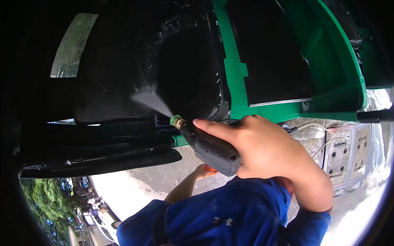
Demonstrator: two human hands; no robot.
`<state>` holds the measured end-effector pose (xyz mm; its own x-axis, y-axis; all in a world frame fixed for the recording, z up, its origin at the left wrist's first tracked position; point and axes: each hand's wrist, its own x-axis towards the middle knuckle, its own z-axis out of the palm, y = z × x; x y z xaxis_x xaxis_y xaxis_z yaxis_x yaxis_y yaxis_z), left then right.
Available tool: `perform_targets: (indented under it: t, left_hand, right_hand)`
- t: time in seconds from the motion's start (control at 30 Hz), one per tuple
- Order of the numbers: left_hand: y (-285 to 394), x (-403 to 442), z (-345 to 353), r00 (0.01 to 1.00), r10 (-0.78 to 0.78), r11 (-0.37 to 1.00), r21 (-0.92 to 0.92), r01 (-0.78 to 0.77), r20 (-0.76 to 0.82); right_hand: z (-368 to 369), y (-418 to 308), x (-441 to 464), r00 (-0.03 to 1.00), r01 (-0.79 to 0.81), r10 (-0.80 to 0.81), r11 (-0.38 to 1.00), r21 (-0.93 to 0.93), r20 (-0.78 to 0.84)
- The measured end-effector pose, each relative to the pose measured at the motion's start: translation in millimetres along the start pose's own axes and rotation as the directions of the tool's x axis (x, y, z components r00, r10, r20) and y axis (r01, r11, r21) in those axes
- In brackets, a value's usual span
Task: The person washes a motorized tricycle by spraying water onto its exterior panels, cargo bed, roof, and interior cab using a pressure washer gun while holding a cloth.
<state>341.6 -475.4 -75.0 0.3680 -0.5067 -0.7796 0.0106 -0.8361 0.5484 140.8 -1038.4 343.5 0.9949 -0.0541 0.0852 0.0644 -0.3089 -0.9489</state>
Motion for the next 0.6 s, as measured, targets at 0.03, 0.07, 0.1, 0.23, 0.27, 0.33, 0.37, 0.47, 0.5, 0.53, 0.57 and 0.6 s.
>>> perform_targets:
  t: [0.03, 0.07, 0.1, 0.23, 0.27, 0.33, 0.37, 0.47, 0.5, 0.53, 0.57, 0.6]
  left_hand:
    - [-13.0, 10.9, 5.1, 0.998, 0.070, 0.995, -0.074, -0.070, -0.009]
    - [10.6, 6.2, 4.6, 0.992, 0.124, 0.992, -0.026, -0.124, -0.005]
    - [40.4, -0.3, 5.9, 0.982, 0.189, 0.981, 0.045, -0.189, 0.005]
    - [153.8, -14.1, 11.5, 0.870, 0.485, 0.757, 0.458, -0.466, 0.085]
    - [171.3, -15.2, 15.3, 0.871, 0.486, 0.768, 0.441, -0.464, 0.071]
    - [142.9, -2.9, 38.3, 0.929, 0.368, 0.888, -0.279, -0.366, -0.047]
    - [155.0, -3.5, 38.9, 0.941, 0.337, 0.918, -0.210, -0.336, -0.033]
    - [191.9, -9.8, 42.0, 0.968, 0.251, 0.965, -0.076, -0.252, -0.014]
    - [202.1, -10.8, 44.2, 0.971, 0.237, 0.969, -0.065, -0.237, -0.011]
    - [211.0, -9.4, 45.6, 0.973, 0.231, 0.971, -0.055, -0.231, -0.010]
    - [220.6, -7.3, 47.2, 0.974, 0.226, 0.973, -0.048, -0.226, -0.009]
    - [229.4, -5.6, 50.7, 0.975, 0.220, 0.975, -0.043, -0.220, -0.011]
  right_hand:
    - [-1.1, 6.9, 9.1, 0.991, 0.109, -0.104, 0.993, 0.052, -0.087]
    - [-2.2, 13.8, 18.2, 0.963, 0.224, -0.207, 0.971, 0.086, -0.172]
    - [-12.9, 15.3, 24.5, 0.954, 0.283, -0.262, 0.948, 0.148, -0.145]
    - [-60.7, 9.7, 33.3, 0.902, 0.399, -0.425, 0.886, 0.237, 0.073]
    - [-60.0, 3.9, 37.4, 0.895, 0.447, -0.426, 0.854, 0.267, -0.133]
    - [-74.4, -2.4, 44.1, 0.897, 0.442, -0.407, 0.841, 0.312, -0.174]
    - [-85.2, -2.6, 47.6, 0.902, 0.432, -0.413, 0.850, 0.301, -0.127]
    - [-113.5, -10.6, 46.8, 0.960, 0.060, -0.070, 0.997, 0.046, 0.272]
    - [-116.6, -12.3, 48.4, 0.928, 0.033, -0.025, 0.999, -0.014, 0.372]
    - [-118.6, -14.6, 51.4, 0.888, 0.014, 0.025, 0.997, -0.082, 0.460]
    - [-120.0, -17.8, 55.2, 0.840, 0.002, 0.081, 0.988, -0.153, 0.537]
    - [-117.8, -25.2, 60.7, 0.841, -0.022, 0.096, 0.989, -0.145, 0.532]
